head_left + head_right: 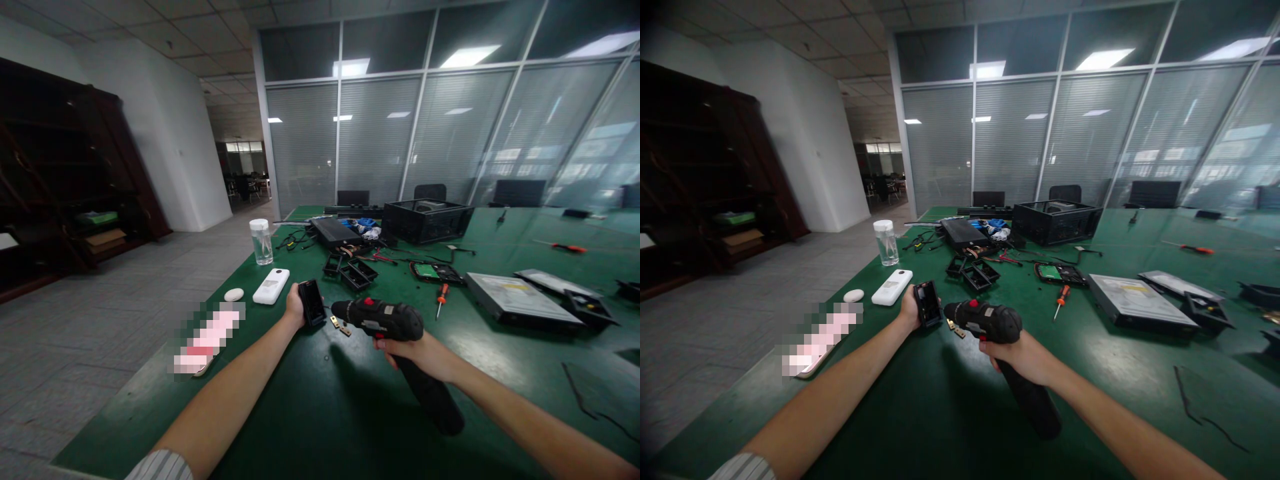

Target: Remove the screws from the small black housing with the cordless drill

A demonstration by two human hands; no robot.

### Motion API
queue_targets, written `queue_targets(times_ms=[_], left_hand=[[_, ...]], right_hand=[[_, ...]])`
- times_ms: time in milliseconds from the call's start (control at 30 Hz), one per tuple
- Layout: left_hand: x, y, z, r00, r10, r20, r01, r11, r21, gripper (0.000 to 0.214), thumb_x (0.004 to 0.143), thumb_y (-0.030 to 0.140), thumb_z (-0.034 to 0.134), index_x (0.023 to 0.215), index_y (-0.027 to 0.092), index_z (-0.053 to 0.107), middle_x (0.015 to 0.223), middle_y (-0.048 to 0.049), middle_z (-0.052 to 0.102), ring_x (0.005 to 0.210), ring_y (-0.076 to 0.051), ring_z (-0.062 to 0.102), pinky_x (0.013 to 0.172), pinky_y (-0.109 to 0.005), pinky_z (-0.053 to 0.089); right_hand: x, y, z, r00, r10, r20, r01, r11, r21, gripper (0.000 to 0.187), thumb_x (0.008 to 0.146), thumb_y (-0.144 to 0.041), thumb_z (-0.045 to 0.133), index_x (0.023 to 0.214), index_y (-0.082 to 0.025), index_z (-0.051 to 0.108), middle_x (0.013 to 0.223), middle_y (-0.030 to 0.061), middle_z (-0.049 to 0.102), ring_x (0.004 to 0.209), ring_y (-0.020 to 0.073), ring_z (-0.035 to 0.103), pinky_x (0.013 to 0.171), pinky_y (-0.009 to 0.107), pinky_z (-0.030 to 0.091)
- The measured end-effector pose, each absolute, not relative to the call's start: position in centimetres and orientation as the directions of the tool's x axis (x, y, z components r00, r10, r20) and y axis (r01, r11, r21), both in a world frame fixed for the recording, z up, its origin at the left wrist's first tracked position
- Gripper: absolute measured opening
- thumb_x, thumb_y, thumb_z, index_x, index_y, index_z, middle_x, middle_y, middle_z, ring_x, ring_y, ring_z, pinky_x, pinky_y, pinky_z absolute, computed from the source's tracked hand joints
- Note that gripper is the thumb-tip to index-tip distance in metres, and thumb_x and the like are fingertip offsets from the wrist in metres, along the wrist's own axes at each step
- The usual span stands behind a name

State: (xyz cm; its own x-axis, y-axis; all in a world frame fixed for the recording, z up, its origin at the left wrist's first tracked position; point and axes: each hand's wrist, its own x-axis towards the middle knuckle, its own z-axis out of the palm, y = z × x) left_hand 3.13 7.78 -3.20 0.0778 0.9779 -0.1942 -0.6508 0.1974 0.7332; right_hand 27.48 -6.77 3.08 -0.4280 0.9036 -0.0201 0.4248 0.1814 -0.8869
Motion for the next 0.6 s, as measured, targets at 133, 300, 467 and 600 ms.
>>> queue_targets(times_ms=[133,300,467,600], left_hand=[[3.14,7.82,-3.23,0.096,0.975,-0.198,-0.645,0.213,0.734,0.036,0.08,0.042,0.037,0.076,0.013,0.059,0.058,-0.0085,0.061,0.055,-0.024,0.063,0.052,-0.035,0.05],[3.14,8.15,-3.55,0.094,0.976,-0.197,-0.634,0.211,0.744,0.037,0.08,0.043,0.037,0.076,0.014,0.059,0.059,-0.0086,0.061,0.055,-0.024,0.063,0.052,-0.035,0.05],[3.09,8.31,-3.8,0.108,0.982,-0.155,-0.614,0.188,0.767,0.039,0.081,0.043,0.035,0.075,0.014,0.059,0.059,-0.0094,0.062,0.053,-0.024,0.063,0.052,-0.037,0.05],[3.09,8.26,-3.79,0.111,0.981,-0.156,-0.611,0.191,0.769,0.04,0.081,0.044,0.034,0.074,0.014,0.059,0.059,-0.0102,0.062,0.053,-0.025,0.062,0.053,-0.038,0.05]], right_hand=[[27.59,-6.65,2.85,-0.426,0.904,-0.039,0.431,0.165,-0.887,0.032,0.081,-0.041,0.056,0.058,-0.019,0.055,0.056,0.002,0.057,0.055,0.0164,0.048,0.055,0.03,0.036],[27.67,-6.56,2.75,-0.428,0.903,-0.04,0.42,0.16,-0.893,0.03,0.081,-0.041,0.056,0.061,-0.019,0.057,0.056,0.0017,0.057,0.055,0.0165,0.049,0.055,0.029,0.036],[27.72,-6.49,2.6,-0.441,0.897,-0.025,0.413,0.179,-0.893,0.028,0.081,-0.042,0.057,0.064,-0.02,0.058,0.056,0.0015,0.058,0.055,0.0173,0.05,0.056,0.03,0.037],[27.98,-6.17,2.1,-0.466,0.885,-0.009,0.436,0.221,-0.873,0.031,0.082,-0.045,0.054,0.065,-0.02,0.058,0.057,0.0017,0.058,0.055,0.0178,0.052,0.057,0.03,0.039]])
